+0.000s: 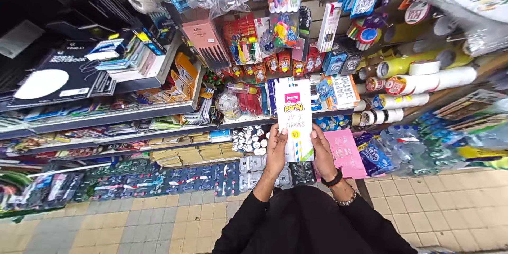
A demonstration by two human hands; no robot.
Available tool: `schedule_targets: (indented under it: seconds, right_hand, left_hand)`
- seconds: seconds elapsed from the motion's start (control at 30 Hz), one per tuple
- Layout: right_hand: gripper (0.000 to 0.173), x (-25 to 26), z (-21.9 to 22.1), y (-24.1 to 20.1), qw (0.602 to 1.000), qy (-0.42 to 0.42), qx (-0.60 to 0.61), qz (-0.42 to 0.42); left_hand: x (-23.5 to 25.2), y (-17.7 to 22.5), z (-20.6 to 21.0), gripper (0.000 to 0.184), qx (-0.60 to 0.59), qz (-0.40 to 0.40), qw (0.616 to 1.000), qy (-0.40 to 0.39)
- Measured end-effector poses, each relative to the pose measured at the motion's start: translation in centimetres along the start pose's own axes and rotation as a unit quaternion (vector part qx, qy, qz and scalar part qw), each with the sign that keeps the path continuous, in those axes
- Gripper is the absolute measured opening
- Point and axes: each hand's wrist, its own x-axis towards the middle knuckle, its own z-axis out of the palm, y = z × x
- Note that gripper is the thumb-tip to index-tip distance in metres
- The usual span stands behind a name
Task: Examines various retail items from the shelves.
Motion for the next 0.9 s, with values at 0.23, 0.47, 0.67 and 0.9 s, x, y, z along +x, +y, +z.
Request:
schedule_targets:
  seconds: [0.23,0.47,0.67,0.9]
  right_hand:
    - [0.048,-0.9,0.7,1.1,0.998,0.032,0.026,0.04]
    - [0.048,-1.0,0.6,1.2,0.997,0.039,0.034,0.05]
    - [0.048,-1.0,0.5,1.3,0.997,0.043,0.038,0.05]
    - [0.048,-1.0,0.6,1.3,0.997,0.042,0.036,0.052]
  left_hand:
    - [-1.8,-1.5,-0.1,0.055,-0.006,-0.032,0.997,0.074]
    - [-1.6,-1.7,-0.3,0.055,-0.017,-0.041,0.997,0.071]
    - [-1.3,-1.9,-0.4,0.056,-0.013,-0.049,0.996,0.068]
    - [-1.2,-1.8,-0.5,0.056,-0.015,-0.051,0.996,0.068]
